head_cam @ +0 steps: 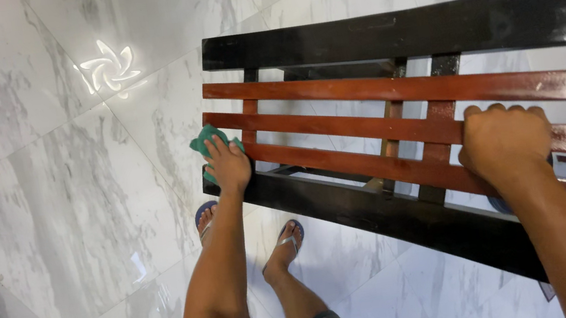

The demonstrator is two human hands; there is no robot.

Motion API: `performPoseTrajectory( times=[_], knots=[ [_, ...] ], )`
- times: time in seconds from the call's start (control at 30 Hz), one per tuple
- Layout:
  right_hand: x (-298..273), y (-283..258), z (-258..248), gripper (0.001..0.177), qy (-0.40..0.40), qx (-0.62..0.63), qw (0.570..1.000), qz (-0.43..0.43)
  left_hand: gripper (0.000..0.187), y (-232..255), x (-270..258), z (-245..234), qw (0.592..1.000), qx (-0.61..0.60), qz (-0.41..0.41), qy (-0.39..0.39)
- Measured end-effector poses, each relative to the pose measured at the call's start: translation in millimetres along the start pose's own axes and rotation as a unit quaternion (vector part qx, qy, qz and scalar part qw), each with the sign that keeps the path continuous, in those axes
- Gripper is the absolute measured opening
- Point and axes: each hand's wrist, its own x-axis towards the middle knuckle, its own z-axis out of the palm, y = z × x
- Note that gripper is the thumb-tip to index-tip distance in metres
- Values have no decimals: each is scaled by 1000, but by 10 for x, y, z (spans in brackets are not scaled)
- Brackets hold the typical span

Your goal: The person wipes down the backrest, slats, and seat of a wooden chair with a cloth, pushes it under a dining table, and then cleans another wooden chair by wiping its frame, slats, and seat with the cloth.

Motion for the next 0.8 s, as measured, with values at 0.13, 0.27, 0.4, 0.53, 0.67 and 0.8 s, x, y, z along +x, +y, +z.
performPoseTrajectory(
  times=[0.13, 0.27, 0.4, 0.53, 0.67, 0.8],
  knots=[
    [63, 64, 99, 37, 19, -7, 1000, 1, 80, -118, 83, -45, 999, 10, 25, 30],
    [46, 8, 10, 46, -8, -15, 1000, 14, 78, -40, 383, -218, 999, -23, -33, 25],
    [13, -145, -126, 45, -54, -36, 997, 47, 70, 161, 82, -118, 997, 12, -5, 72],
    [-8, -127, -59, 48, -20, -49, 998, 31, 71, 512, -568, -103, 980, -14, 179, 90],
    [11, -142, -54, 47, -18, -45, 998, 41, 70, 639, -513, -430, 975, -85, 173, 108],
    [5, -163, -31, 47, -5, -46, 998, 48, 89, 955, -1226, -180, 978, -97, 184, 33]
  ],
)
